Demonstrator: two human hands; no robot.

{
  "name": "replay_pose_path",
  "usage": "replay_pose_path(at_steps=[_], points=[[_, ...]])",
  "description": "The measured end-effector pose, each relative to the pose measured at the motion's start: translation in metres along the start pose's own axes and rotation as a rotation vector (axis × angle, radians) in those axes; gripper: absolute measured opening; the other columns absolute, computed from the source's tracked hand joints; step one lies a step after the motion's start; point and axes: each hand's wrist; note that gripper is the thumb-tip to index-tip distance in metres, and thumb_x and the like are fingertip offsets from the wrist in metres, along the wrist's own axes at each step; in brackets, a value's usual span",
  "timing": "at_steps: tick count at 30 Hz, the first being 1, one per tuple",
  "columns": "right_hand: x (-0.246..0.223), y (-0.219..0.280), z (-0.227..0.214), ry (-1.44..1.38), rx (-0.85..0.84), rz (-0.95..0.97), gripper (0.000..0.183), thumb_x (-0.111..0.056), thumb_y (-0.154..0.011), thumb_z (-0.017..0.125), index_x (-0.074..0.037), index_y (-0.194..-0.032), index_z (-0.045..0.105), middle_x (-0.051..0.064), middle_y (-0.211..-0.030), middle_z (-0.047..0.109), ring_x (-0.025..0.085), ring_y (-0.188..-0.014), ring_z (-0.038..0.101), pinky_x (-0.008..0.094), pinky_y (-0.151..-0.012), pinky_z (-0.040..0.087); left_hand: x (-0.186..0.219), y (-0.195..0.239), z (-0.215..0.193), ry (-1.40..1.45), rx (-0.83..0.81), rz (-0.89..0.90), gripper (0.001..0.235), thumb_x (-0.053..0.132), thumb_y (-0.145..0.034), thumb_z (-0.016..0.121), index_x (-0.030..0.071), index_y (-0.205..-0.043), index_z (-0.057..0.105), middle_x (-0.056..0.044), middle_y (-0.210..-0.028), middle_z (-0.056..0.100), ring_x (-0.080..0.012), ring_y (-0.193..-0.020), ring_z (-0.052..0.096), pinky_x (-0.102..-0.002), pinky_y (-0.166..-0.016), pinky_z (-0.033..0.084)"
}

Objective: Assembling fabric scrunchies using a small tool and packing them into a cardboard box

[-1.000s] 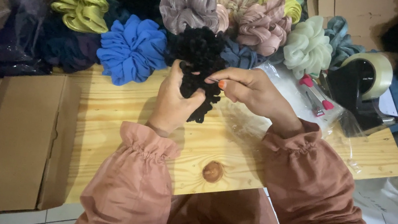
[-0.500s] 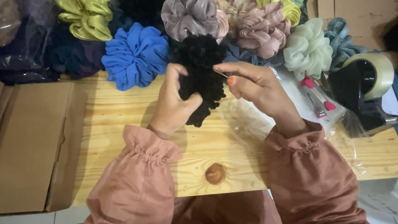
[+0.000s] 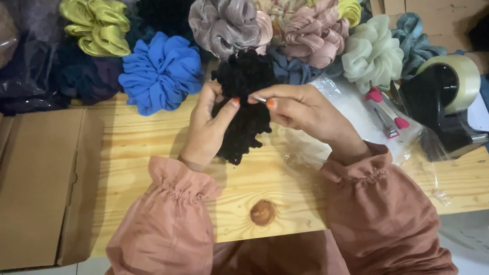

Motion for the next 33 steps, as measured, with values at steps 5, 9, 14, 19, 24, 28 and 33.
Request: replay_pose_path(at_steps=[5,9,14,19,24,28,33], points=[[-0.004,-0.001,0.0,-0.022,0.055,-0.026,0.028,-0.011,-0.101,0.055,-0.002,-0.121,0.072,0.005,-0.058,0.051,0.009,-0.051,0.039,0.022,-0.048,0.034,-0.013,-0.001,-0.002,-0.074,0.023,0.036,0.022,0.019,-0.094,0.071,0.017,-0.106,0.053,0.002,-0.089,0.05,-0.0132,-0.089,0.05,-0.029,-0.082,0.044],[-0.009,0.001,-0.002,0.03,0.041,-0.036,0.03,-0.01,-0.1,0.055,0.0,-0.122,0.072,0.004,-0.057,0.051,0.009,-0.051,0.038,0.021,-0.048,0.035,-0.012,-0.002,-0.004,0.024,0.025,0.081,0.027,0.008,-0.088,0.067,0.018,-0.101,0.046,0.004,-0.09,0.045,-0.0111,-0.089,0.046,-0.026,-0.081,0.041],[-0.016,-0.001,-0.002,0.006,0.058,-0.016,0.031,-0.012,-0.101,0.054,-0.002,-0.124,0.071,0.003,-0.058,0.049,0.008,-0.051,0.035,0.021,-0.046,0.032,-0.028,-0.006,-0.007,0.105,0.076,0.152,0.04,0.0,-0.082,0.067,0.016,-0.11,0.043,0.005,-0.094,0.044,-0.009,-0.091,0.047,-0.025,-0.083,0.04],[-0.02,0.003,-0.003,-0.063,0.081,-0.005,0.03,-0.014,-0.1,0.054,-0.002,-0.122,0.071,0.003,-0.057,0.047,0.007,-0.05,0.033,0.02,-0.045,0.027,-0.01,-0.005,-0.002,0.118,0.051,0.255,0.068,-0.01,-0.076,0.064,0.014,-0.135,0.038,-0.004,-0.12,0.046,-0.0144,-0.105,0.052,-0.029,-0.095,0.048],[-0.013,0.001,-0.003,-0.055,0.054,-0.045,0.033,-0.012,-0.099,0.053,-0.002,-0.126,0.069,0.006,-0.056,0.051,0.007,-0.047,0.034,0.02,-0.043,0.029,0.008,-0.001,0.0,-0.099,-0.045,0.188,0.041,-0.009,-0.078,0.057,0.013,-0.112,0.058,-0.005,-0.099,0.057,-0.0173,-0.095,0.055,-0.033,-0.09,0.049],[0.005,0.002,-0.004,-0.032,0.024,-0.074,0.029,-0.008,-0.101,0.053,0.0,-0.123,0.071,0.006,-0.057,0.053,0.008,-0.049,0.037,0.02,-0.044,0.033,0.003,-0.002,-0.002,-0.186,-0.095,0.181,0.034,-0.005,-0.08,0.058,0.018,-0.104,0.061,-0.003,-0.09,0.058,-0.0164,-0.087,0.057,-0.033,-0.084,0.049],[-0.002,0.001,-0.007,-0.006,0.011,-0.098,0.029,-0.005,-0.1,0.054,0.001,-0.123,0.07,0.006,-0.056,0.053,0.007,-0.047,0.037,0.019,-0.043,0.032,-0.024,0.001,-0.009,-0.009,-0.06,0.03,0.022,0.022,-0.093,0.063,0.013,-0.113,0.062,-0.001,-0.099,0.058,-0.0144,-0.093,0.052,-0.033,-0.091,0.047]])
Point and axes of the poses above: each hand's wrist, its own y-axis away from the middle knuckle, its own z-axis out of the palm, x = y × z
